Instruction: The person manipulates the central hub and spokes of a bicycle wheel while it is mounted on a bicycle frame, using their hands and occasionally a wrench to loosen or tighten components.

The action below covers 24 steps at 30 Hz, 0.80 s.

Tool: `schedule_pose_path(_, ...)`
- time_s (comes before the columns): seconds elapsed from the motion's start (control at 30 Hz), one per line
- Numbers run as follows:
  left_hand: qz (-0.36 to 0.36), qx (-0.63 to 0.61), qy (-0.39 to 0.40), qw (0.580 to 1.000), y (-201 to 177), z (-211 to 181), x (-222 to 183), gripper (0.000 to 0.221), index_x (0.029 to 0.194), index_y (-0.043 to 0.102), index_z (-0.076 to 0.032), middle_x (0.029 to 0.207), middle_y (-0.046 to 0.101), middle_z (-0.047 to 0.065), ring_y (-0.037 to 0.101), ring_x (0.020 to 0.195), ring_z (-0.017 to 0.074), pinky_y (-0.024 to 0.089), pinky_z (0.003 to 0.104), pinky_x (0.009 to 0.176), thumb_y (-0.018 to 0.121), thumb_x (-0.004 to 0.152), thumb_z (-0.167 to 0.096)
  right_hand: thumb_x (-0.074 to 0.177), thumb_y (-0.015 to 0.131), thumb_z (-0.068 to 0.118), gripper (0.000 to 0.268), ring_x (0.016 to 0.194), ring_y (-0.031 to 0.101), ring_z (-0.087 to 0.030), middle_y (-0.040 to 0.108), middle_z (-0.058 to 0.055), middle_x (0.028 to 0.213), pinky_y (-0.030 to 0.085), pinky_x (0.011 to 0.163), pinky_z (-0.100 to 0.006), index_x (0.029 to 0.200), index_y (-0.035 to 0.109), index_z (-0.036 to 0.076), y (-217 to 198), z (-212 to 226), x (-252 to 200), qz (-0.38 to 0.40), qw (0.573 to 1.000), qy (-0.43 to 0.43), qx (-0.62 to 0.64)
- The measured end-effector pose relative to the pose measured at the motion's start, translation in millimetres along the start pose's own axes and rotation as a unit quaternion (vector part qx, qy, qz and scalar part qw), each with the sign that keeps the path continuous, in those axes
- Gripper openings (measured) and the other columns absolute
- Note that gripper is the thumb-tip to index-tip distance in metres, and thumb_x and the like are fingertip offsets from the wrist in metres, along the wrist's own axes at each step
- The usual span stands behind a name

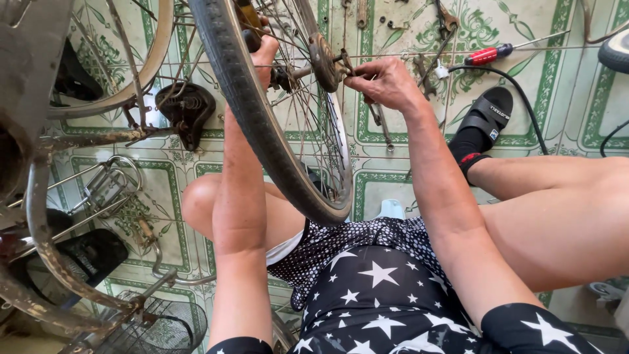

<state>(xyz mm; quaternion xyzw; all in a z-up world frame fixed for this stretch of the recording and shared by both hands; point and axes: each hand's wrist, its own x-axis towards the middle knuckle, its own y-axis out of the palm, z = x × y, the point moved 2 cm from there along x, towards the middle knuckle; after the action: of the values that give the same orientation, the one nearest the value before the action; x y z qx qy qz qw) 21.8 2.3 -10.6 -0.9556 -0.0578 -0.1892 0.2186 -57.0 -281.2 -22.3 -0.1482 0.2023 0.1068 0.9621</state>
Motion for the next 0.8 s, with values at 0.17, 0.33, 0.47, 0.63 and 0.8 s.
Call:
schedule_pose_path(0.17,-0.031,0.06,-0.031,0.997,2.6,23.7,-5.7,0.017,0.099,0.068,-0.009,0.09,0.068,0.0,0.066,0.078,0.0139,0.058,0.035,0.071,0.081,0.088,-0.009,0.093,0.079,0.03,0.029,0.06,0.067,-0.007,0.073,-0.001,0.075,0.055,0.053,-0.025,0.114,0.08,0.011,0.4,2.3,0.8,-0.002,1.0,-0.01,-0.013)
schedule_pose_path(0.33,-0.009,0.011,-0.042,0.999,5.9,22.6,-10.7,0.017,0.099,0.067,-0.009,0.089,0.067,0.0,0.065,0.078,0.0137,0.057,0.035,0.07,0.08,0.088,-0.008,0.094,0.078,0.03,0.026,0.059,0.066,-0.006,0.072,0.0,0.073,0.055,0.053,-0.025,0.113,0.08,0.012,3.2,2.9,1.3,0.001,1.0,-0.01,0.005)
schedule_pose_path(0.47,0.027,-0.054,-0.048,0.997,-3.4,16.8,-3.2,0.017,0.099,0.066,-0.009,0.089,0.066,0.0,0.064,0.078,0.0136,0.056,0.034,0.07,0.08,0.089,-0.008,0.094,0.077,0.029,0.025,0.058,0.066,-0.005,0.072,0.001,0.072,0.056,0.052,-0.024,0.112,0.08,0.011,4.0,3.8,2.2,0.003,1.0,-0.005,0.004)
schedule_pose_path(0.63,0.06,-0.154,-0.104,0.981,7.8,12.2,-10.4,0.017,0.099,0.066,-0.01,0.089,0.064,-0.001,0.063,0.077,0.0134,0.056,0.034,0.07,0.079,0.089,-0.007,0.097,0.076,0.025,0.022,0.054,0.063,-0.008,0.068,-0.002,0.07,0.049,0.049,-0.026,0.105,0.08,0.004,5.5,5.3,-3.3,0.012,0.999,-0.046,-0.005)
schedule_pose_path(0.8,0.06,-0.244,-0.17,0.953,15.8,8.2,-43.5,0.017,0.099,0.065,-0.01,0.089,0.063,-0.001,0.062,0.077,0.0132,0.055,0.034,0.069,0.079,0.09,-0.007,0.098,0.076,0.026,0.026,0.054,0.065,-0.009,0.069,-0.001,0.077,0.051,0.048,-0.026,0.105,0.075,0.001,9.3,6.9,-12.6,0.034,0.998,0.0,0.06)
